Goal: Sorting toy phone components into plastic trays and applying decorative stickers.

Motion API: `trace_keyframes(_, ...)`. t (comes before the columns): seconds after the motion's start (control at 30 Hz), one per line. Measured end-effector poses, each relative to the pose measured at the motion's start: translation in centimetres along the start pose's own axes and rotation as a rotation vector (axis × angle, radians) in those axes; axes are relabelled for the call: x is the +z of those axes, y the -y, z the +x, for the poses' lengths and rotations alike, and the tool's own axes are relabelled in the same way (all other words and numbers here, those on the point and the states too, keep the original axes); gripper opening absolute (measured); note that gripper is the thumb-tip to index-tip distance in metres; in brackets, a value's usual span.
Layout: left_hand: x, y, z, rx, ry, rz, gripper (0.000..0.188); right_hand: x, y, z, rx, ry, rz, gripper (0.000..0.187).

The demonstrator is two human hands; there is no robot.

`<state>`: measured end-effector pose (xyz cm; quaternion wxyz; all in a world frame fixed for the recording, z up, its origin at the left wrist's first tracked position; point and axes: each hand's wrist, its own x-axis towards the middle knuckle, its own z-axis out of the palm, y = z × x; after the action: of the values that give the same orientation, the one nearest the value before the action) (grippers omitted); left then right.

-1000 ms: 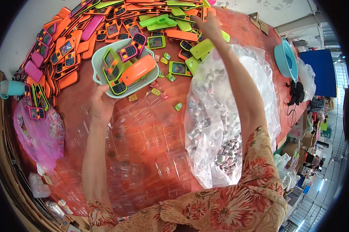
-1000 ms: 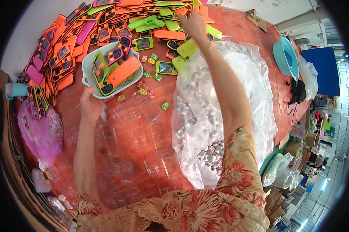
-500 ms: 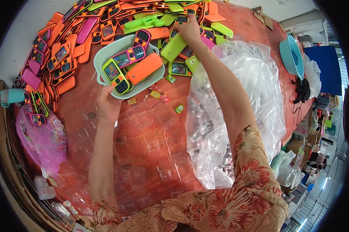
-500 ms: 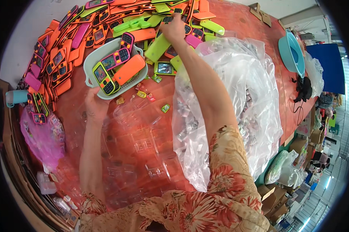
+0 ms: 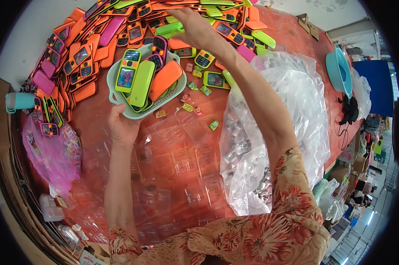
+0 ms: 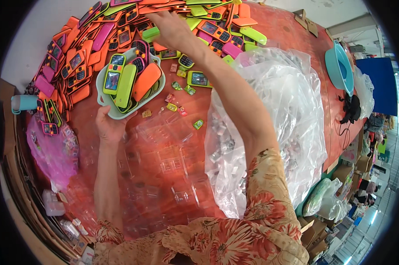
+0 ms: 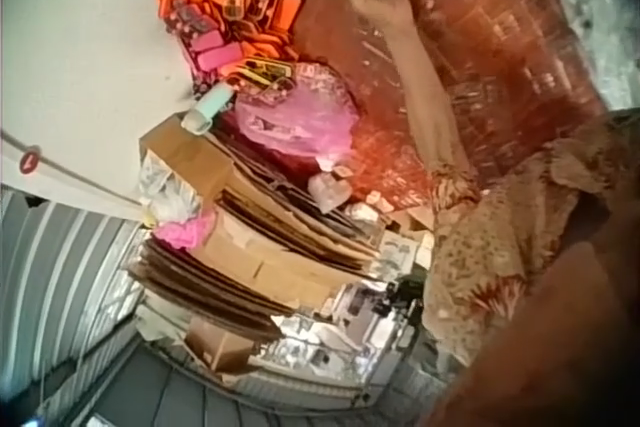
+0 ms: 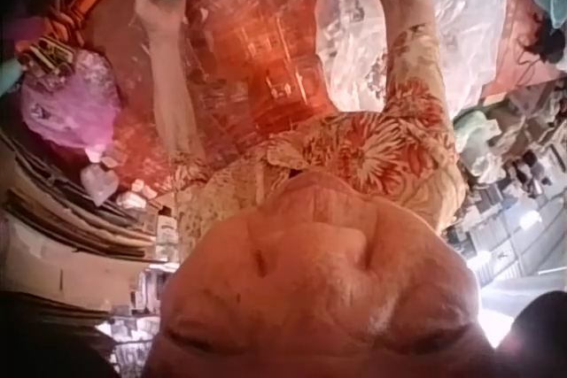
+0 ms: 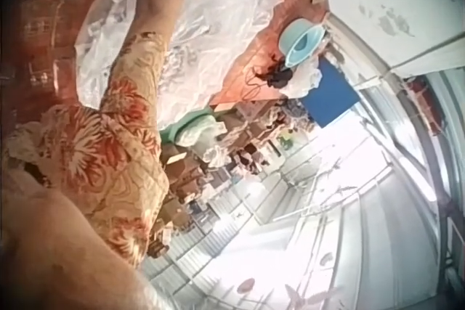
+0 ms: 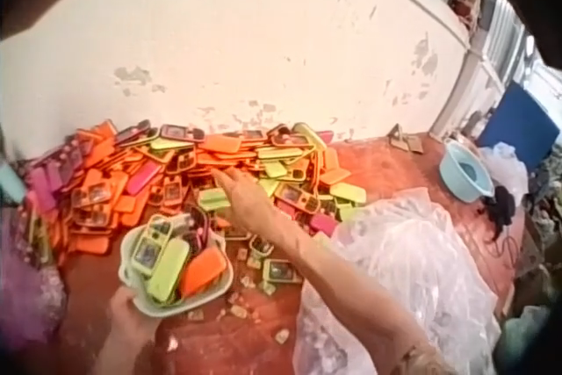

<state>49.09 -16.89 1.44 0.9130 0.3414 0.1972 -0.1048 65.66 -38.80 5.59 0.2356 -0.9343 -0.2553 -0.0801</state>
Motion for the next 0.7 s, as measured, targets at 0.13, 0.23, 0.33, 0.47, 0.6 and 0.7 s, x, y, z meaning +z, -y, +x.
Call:
trace_keyframes(0.13,-0.9,-0.7,-0.2,-0.011,0.030,-0.029,0.050,3.9,-2.0,-0.7,-0.079,0.161,-0.489,0.093)
trace_keyframes(0.23,-0.9,-1.0,-0.4,-0.021,0.080,-0.031,0.050,3.9,-2.1,1.2,0.060,0.252,-0.450,0.080)
trace_keyframes(0.33,-1.1,-1.1,-0.5,0.006,0.038,-0.040,0.049,3.1,-1.8,2.5,-0.016,0.223,-0.437,0.057)
trace_keyframes(0.47,-1.0,-1.2,-0.4,0.010,0.057,-0.029,0.048,3.7,-3.5,1.2,0.034,0.137,-0.367,0.035)
trace_keyframes(0.6,-0.9,-1.2,-0.3,-0.001,0.086,-0.027,0.047,4.6,-3.0,-1.0,-0.029,0.034,-0.478,0.027)
trace_keyframes(0.7,-0.4,-0.8,0.0,-0.011,0.097,-0.020,0.047,2.9,-3.1,-0.5,0.234,-0.105,-0.252,0.021)
